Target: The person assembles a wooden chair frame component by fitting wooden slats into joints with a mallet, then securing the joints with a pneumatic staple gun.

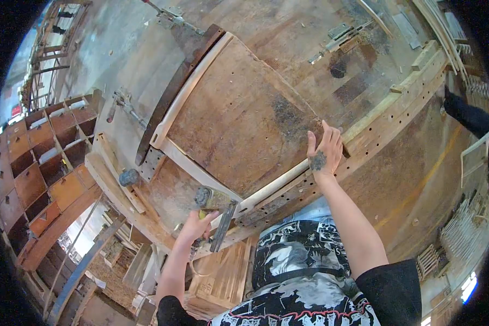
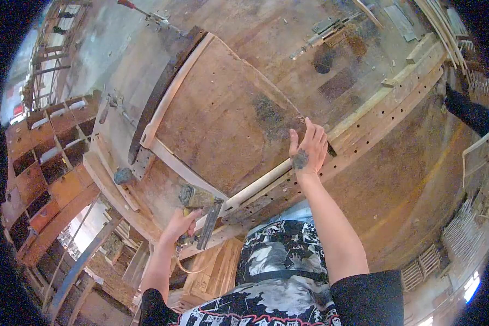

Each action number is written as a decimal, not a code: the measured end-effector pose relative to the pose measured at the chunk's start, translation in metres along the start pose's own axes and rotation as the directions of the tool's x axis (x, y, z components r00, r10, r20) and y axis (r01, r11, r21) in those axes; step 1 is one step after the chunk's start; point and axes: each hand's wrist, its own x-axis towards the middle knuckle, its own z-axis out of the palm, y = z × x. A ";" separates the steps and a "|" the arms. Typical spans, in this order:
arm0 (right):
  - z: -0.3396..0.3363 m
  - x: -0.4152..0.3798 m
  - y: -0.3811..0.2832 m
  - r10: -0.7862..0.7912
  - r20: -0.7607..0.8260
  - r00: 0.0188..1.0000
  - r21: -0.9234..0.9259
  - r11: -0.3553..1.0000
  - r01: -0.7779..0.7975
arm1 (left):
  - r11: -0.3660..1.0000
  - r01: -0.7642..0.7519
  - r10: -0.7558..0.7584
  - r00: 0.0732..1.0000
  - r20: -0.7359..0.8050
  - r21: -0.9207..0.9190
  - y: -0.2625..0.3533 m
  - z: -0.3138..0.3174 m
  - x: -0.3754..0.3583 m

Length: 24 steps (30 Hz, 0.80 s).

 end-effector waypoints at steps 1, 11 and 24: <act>0.000 -0.001 -0.001 -0.001 -0.002 1.000 0.001 1.000 0.001 | 1.000 -0.001 0.001 1.000 0.019 0.011 0.000 0.000 -0.001; -0.008 -0.001 -0.002 -0.010 0.037 0.999 0.001 1.000 0.010 | 0.973 -0.084 0.076 0.996 0.045 0.216 -0.005 -0.005 0.002; -0.017 -0.005 0.006 -0.183 0.124 0.975 0.271 0.952 0.144 | 0.876 -0.202 0.292 0.945 -0.148 0.438 0.062 0.070 -0.039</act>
